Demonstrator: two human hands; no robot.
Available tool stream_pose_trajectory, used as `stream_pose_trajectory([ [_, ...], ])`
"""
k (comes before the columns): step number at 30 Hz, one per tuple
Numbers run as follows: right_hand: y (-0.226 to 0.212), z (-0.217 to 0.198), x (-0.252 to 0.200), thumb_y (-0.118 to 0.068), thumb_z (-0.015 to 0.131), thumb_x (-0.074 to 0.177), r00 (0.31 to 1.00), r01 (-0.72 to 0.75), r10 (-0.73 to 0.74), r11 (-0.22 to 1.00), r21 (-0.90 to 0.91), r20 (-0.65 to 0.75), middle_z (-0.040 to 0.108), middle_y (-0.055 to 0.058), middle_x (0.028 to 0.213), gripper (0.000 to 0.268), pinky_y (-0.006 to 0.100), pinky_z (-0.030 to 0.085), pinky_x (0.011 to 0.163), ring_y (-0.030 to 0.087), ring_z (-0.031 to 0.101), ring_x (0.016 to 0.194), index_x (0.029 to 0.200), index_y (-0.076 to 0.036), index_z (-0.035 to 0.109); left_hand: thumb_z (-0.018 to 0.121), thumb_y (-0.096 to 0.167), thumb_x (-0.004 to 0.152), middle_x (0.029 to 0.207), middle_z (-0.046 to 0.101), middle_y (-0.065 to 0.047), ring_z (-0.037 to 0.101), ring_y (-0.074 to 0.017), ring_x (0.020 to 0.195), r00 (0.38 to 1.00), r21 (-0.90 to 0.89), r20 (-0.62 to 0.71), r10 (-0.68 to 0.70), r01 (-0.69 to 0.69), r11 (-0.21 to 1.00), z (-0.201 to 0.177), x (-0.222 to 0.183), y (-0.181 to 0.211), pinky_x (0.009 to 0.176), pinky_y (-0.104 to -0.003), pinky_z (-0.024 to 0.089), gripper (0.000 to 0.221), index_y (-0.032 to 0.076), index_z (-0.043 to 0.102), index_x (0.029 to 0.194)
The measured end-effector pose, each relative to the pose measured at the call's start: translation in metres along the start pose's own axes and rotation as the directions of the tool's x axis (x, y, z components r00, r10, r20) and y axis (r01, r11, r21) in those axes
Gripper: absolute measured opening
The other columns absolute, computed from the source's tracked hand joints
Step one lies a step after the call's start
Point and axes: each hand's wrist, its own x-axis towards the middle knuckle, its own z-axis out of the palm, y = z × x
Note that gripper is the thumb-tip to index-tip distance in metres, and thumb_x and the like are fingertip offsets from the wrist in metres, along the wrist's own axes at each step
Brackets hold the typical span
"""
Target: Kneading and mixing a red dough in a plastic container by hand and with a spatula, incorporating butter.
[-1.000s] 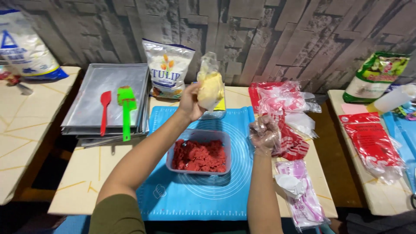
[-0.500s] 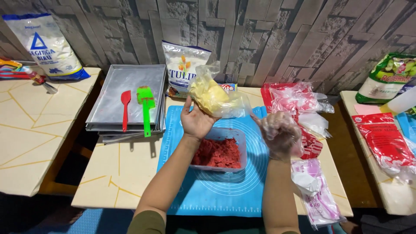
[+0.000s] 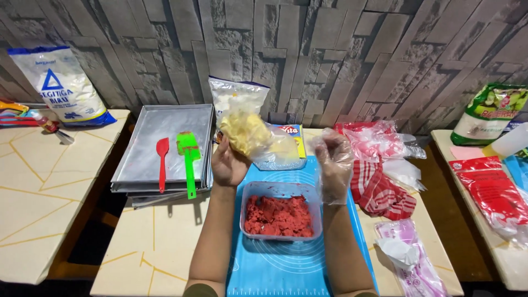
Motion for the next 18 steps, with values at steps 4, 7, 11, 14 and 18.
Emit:
stream_pose_trajectory([
  [4,0.013,-0.014,-0.006,-0.022,0.072,0.091,0.963,-0.175,0.251,0.864,-0.472,0.102,0.067,0.010,0.085,0.017,0.034,0.052,0.081,0.023,0.064,0.082,0.095,-0.009,0.062,0.057,0.031,0.096,0.147,0.055,-0.018,0.057,-0.0400,0.130,1.000,0.062,-0.023,-0.008,0.010,0.998,0.003,0.002,-0.006,0.107,-0.062,0.047,0.058,0.017,0.047,0.151],
  [7,0.000,-0.013,0.000,-0.035,0.066,0.089,0.803,-0.260,0.588,0.497,-0.828,0.101,0.069,0.011,0.075,0.024,0.042,0.050,0.074,0.030,0.064,0.075,0.080,-0.013,0.066,0.058,0.029,0.098,0.140,0.060,-0.022,0.062,-0.0408,0.123,0.997,0.119,-0.065,-0.046,0.054,0.991,-0.007,0.006,-0.016,0.103,-0.060,0.050,0.054,0.012,0.050,0.149],
  [11,-0.017,0.009,0.004,-0.045,0.061,0.094,0.683,-0.296,0.717,0.449,-0.843,0.142,0.067,0.013,0.065,0.044,0.040,0.046,0.066,0.028,0.059,0.066,0.070,-0.009,0.067,0.063,0.024,0.098,0.138,0.061,-0.023,0.064,-0.0403,0.121,0.991,0.168,-0.118,-0.057,0.077,0.983,-0.020,0.010,-0.032,0.102,-0.058,0.051,0.057,0.008,0.047,0.150],
  [14,-0.016,0.010,0.003,-0.037,0.053,0.105,0.844,-0.024,0.411,0.671,-0.741,0.345,0.050,0.007,0.048,0.053,0.033,0.038,0.053,0.019,0.046,0.051,0.059,-0.011,0.055,0.064,0.022,0.099,0.136,0.062,-0.024,0.066,-0.0398,0.118,0.988,0.202,-0.134,-0.071,0.097,0.975,-0.033,0.015,-0.040,0.099,-0.057,0.054,0.058,0.008,0.044,0.151],
  [18,-0.029,0.028,-0.005,-0.031,0.057,0.103,0.845,0.335,0.147,0.604,-0.724,0.514,0.048,0.002,0.047,0.048,0.029,0.041,0.050,0.021,0.049,0.048,0.057,-0.016,0.051,0.066,0.036,0.099,0.135,0.061,-0.024,0.064,-0.0399,0.119,0.976,0.228,-0.191,-0.108,0.151,0.962,0.005,0.008,-0.036,0.097,-0.062,0.051,0.063,0.004,0.045,0.149],
])
